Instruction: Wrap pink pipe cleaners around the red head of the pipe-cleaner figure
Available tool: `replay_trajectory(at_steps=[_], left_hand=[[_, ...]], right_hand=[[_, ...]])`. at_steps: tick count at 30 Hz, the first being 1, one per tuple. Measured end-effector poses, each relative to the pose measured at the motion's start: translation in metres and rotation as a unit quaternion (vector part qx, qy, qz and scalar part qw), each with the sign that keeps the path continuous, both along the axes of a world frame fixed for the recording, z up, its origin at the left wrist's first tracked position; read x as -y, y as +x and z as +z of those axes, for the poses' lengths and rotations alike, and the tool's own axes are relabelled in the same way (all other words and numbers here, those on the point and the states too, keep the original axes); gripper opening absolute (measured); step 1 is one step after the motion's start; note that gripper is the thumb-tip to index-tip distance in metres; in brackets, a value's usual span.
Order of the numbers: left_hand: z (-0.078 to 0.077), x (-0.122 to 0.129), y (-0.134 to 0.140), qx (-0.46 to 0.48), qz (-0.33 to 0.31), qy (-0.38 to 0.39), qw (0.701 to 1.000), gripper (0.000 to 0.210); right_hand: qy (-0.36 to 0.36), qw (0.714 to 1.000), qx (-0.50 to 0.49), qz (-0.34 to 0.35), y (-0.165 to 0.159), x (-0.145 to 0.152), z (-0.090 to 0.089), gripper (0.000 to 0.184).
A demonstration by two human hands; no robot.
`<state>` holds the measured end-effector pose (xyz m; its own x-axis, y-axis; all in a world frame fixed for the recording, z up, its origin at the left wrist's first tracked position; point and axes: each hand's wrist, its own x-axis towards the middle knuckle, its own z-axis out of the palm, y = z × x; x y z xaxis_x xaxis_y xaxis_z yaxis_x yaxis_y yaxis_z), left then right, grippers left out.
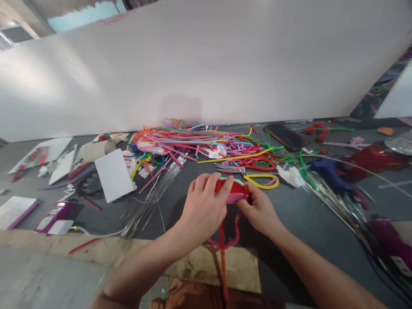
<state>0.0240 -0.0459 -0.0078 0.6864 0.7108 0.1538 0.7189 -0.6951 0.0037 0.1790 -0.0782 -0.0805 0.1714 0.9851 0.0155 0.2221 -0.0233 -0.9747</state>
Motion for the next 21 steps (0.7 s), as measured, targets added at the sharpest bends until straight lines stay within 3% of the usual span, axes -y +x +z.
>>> replay_trajectory(at_steps=[8,12,15,18,21], left_hand=[[-0.007,-0.006,-0.002,0.048,-0.004,0.029,0.998,0.056],[-0.011,0.003,-0.004,0.141,-0.024,0.043,0.989,0.033],[-0.015,0.014,-0.003,0.171,-0.070,-0.034,0.982,0.027],[-0.018,0.020,-0.001,0.209,-0.050,-0.141,0.966,0.035],[-0.018,0.017,0.000,0.330,0.006,-0.266,0.906,0.033]], right_hand=[[0.015,0.999,0.027,0.008,0.005,0.000,0.003,0.013],[0.023,0.999,-0.036,0.008,0.005,0.000,0.009,0.015],[0.034,0.996,-0.087,0.004,0.005,0.002,0.016,0.020],[0.068,0.987,-0.143,0.032,0.007,0.007,0.023,0.025],[0.108,0.980,-0.147,0.073,0.010,0.011,0.026,0.029]])
